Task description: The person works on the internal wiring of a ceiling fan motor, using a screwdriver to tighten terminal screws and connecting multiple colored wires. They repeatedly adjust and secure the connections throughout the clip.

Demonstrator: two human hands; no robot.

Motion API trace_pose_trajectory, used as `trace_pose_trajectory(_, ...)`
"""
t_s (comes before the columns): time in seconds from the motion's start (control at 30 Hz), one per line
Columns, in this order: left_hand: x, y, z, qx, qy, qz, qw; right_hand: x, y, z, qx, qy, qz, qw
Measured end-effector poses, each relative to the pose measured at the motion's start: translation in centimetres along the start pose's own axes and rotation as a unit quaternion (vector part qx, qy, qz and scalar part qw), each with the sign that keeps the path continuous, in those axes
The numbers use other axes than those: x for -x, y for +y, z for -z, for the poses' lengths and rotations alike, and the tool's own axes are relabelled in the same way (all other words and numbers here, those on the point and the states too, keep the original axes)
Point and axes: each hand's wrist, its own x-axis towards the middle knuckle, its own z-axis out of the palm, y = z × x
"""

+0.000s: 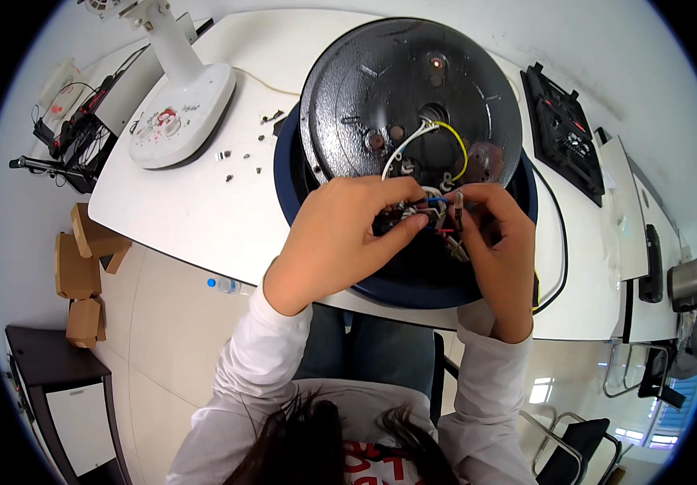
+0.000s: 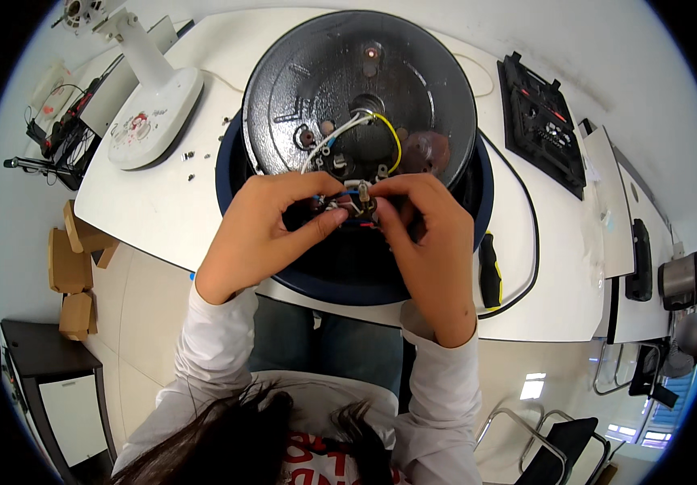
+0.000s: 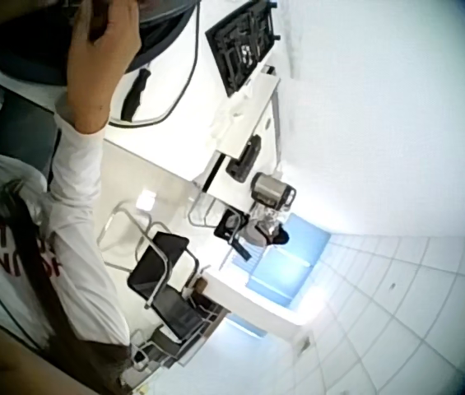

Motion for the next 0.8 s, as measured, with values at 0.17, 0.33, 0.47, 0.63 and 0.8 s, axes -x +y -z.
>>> trace_pose_trajectory(0.17, 0.0, -0.1, 0.2, 0.01, 0.004, 0.01, 1.0, -2.8, -2.9, 0.9, 0.128, 0.01, 0.105, 0.986)
trace_pose_trajectory(0.33, 0.0, -0.5, -0.3, 0.015, 0.037, -0.008, 0.999, -6.8, -2.4, 0.2, 0.267, -0.017, 0.213, 0.94)
trace_pose_trajectory(0.47, 0.0, -0.3, 0.0, 0.012, 0.026, 0.003, 1.0, -7.6, -1.5, 0.2, 0.323, -0.04, 0.239, 0.915)
trace_pose_trajectory(0.63, 0.1, -0.1, 0.4, 0.016, 0.014, 0.033, 0.999, -8.1, -0.6, 0.8, 0.296, -0.056, 0.24, 0.923)
trace_pose_trajectory(0.8, -0.2, -0.4, -0.1, 0.024, 0.035, 0.044, 0.998, -8.6, -0.5, 1.4, 0.229, -0.09, 0.253, 0.936)
